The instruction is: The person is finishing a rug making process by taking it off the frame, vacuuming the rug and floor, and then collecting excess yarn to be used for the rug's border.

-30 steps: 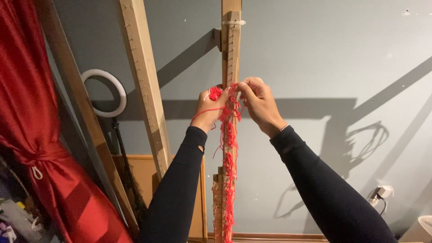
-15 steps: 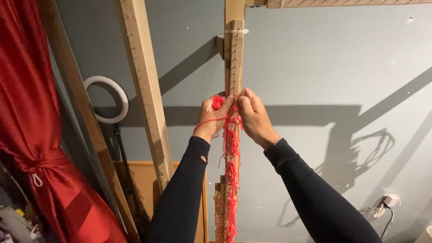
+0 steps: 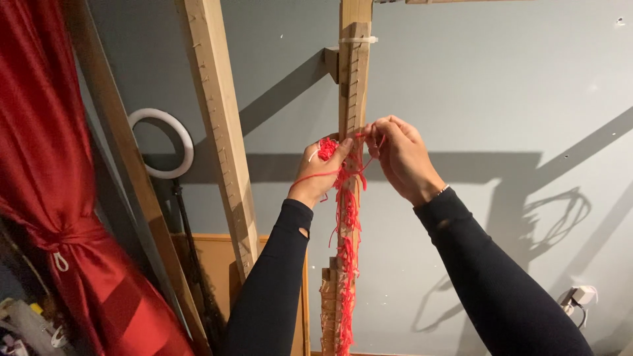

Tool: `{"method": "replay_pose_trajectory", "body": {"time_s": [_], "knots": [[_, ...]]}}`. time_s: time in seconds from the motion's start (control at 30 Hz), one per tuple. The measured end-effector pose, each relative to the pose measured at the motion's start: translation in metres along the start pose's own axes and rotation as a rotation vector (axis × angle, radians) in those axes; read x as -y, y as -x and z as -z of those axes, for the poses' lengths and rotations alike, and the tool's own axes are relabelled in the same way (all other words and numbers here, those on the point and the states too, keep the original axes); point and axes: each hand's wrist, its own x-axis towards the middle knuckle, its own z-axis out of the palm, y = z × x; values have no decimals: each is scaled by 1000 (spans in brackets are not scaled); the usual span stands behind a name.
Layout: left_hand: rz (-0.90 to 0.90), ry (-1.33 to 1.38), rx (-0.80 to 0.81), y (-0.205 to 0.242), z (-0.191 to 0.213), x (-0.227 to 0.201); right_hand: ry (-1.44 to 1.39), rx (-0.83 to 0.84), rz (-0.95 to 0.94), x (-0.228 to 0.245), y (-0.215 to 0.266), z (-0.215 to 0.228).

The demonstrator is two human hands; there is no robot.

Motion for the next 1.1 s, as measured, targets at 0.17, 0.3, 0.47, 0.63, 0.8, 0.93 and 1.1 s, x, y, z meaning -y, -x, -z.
{"method": "replay_pose_trajectory", "body": {"time_s": [0.17,0.3,0.47,0.63,0.8,0.93,1.1], "knots": [[26,-57,-21,8,-3,-9,221,71,150,-25,16,-1],[11,22,-27,10,-5,-15,508,14,180,-21,20,-10],[144,-115,-63,7,-5,-14,472,100,248,-21,17,3],[-3,152,-31,2,-3,-2,703,-99,310,10,20,-10],[-10,151,-48,-6,-4,6,1186,-8,458,15,11,-2],[-28,166,-44,-7,-2,14,1314,149,709,24,7,-8],[29,98,-94,0,-2,0,1417,283,598,28,-7,-3]]}}
